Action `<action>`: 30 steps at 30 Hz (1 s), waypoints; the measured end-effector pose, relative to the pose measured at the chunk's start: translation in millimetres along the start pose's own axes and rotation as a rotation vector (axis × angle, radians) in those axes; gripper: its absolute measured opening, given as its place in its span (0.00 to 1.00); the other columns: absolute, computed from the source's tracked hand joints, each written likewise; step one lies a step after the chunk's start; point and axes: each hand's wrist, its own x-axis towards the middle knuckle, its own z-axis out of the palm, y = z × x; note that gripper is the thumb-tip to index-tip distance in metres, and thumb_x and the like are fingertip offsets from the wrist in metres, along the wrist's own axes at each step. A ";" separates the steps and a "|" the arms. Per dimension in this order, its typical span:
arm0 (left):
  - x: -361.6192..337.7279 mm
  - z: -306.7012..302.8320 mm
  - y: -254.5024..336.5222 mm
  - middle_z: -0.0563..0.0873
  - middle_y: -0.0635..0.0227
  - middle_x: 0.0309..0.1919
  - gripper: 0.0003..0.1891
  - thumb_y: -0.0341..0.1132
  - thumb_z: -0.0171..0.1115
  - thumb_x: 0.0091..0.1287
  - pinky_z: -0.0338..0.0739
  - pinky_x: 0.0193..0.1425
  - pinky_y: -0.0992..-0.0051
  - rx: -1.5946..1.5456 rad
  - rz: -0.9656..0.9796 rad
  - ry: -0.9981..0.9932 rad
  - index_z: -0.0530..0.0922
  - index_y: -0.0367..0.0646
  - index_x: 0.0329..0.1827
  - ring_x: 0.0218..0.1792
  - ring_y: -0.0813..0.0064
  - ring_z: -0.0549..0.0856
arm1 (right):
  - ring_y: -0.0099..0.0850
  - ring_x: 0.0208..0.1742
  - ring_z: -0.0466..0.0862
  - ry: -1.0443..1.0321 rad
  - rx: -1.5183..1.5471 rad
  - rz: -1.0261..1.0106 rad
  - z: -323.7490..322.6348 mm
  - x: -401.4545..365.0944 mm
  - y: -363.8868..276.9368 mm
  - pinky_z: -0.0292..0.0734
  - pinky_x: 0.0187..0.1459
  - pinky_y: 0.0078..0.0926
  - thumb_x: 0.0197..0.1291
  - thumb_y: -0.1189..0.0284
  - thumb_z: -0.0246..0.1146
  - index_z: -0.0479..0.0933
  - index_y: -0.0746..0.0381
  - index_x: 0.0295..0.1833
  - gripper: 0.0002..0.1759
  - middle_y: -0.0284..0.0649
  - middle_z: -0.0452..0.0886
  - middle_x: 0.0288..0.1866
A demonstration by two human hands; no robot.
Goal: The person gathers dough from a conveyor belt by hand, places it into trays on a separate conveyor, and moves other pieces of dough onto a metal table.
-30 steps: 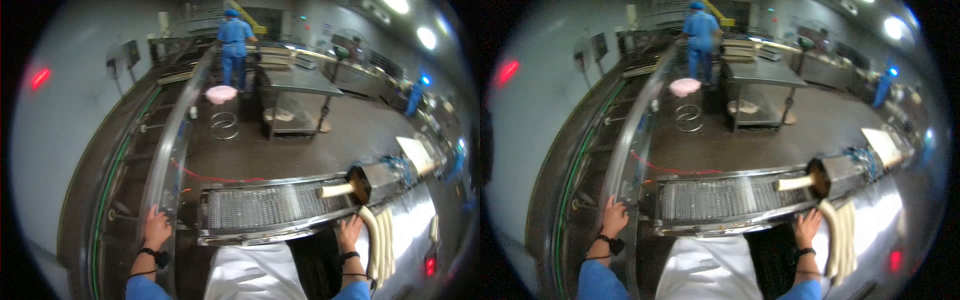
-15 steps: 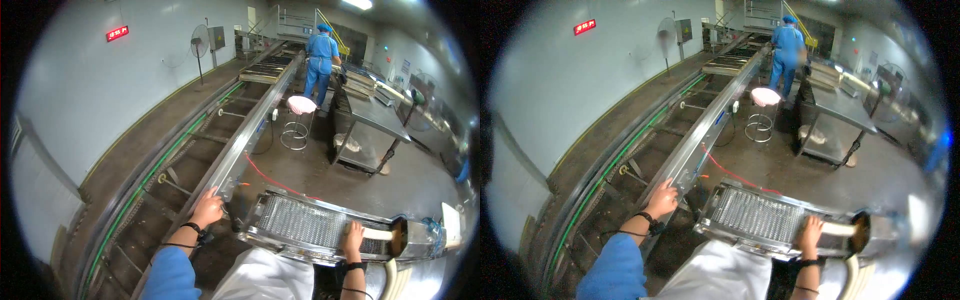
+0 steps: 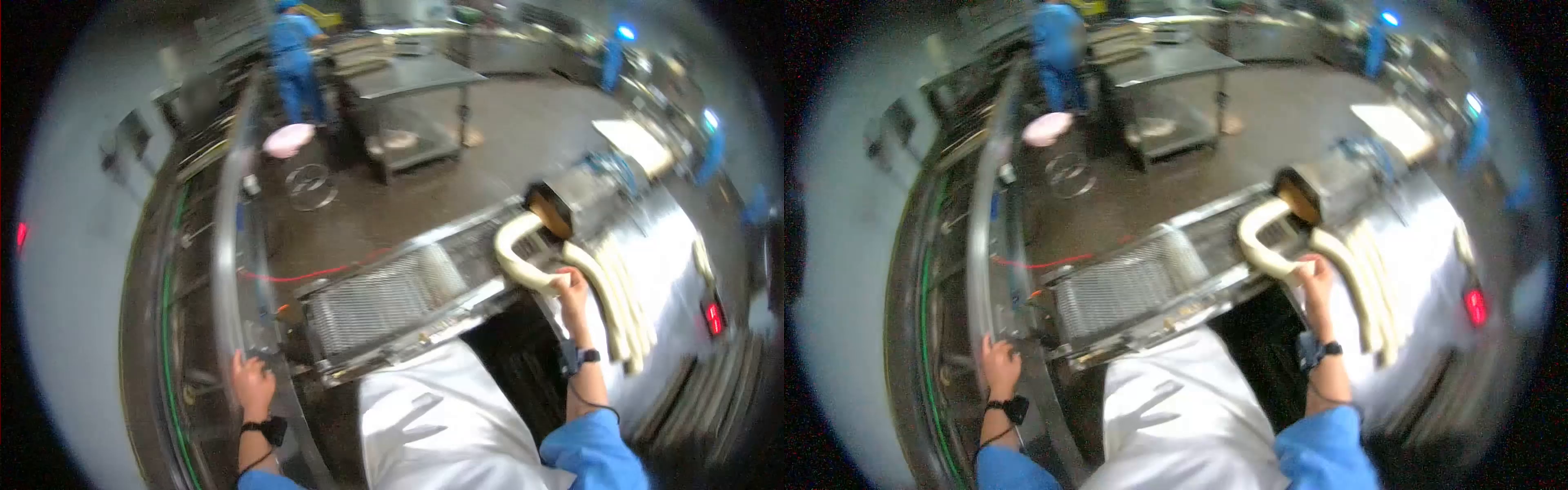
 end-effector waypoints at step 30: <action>-0.5 -3.2 14.2 0.85 0.52 0.47 0.09 0.24 0.65 0.48 0.64 0.72 0.58 -0.003 -0.036 -0.007 0.83 0.31 0.34 0.70 0.49 0.67 | 0.46 0.51 0.75 -0.071 -1.128 -0.098 -131.3 -35.1 4.0 0.72 0.54 0.41 0.44 0.54 0.71 0.80 0.52 0.57 0.31 0.50 0.74 0.47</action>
